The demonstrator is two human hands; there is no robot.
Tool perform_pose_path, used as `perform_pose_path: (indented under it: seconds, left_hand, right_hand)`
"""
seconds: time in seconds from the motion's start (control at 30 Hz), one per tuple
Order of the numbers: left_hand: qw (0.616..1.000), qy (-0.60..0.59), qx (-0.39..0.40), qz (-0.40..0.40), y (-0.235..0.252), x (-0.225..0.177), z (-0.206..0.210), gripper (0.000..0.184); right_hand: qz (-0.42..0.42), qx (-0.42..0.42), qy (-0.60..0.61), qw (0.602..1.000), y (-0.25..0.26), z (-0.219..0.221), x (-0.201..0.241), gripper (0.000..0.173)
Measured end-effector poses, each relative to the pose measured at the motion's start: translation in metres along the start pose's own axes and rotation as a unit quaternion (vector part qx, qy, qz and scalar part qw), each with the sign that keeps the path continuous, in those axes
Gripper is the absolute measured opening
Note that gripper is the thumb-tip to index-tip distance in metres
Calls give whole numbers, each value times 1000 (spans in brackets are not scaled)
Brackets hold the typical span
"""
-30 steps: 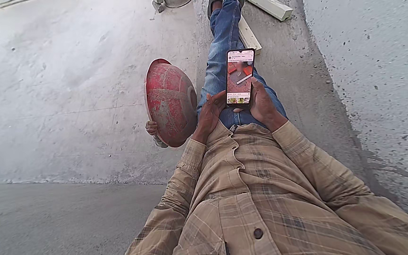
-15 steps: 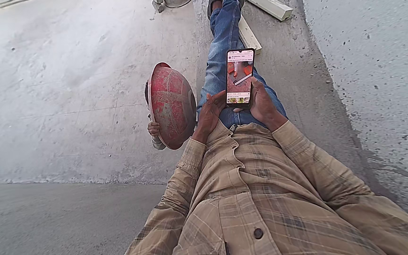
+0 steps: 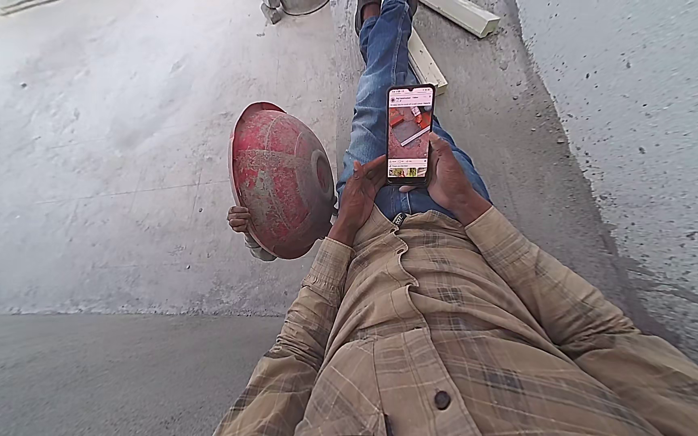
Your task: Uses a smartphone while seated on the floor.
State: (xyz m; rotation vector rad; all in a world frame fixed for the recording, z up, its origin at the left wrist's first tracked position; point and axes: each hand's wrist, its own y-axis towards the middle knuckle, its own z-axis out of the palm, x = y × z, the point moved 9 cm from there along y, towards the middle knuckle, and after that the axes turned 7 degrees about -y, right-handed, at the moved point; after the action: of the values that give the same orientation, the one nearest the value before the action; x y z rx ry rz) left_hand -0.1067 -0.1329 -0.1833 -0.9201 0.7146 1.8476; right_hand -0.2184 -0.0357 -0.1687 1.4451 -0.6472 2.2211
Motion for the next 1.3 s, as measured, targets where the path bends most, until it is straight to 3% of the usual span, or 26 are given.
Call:
perform_pose_path:
  seconds: [1.3]
  left_hand:
    - [1000,-27,-10,5,6,4,-5,71]
  right_hand:
    - [1,10,-4,1000,-2,2,2,58]
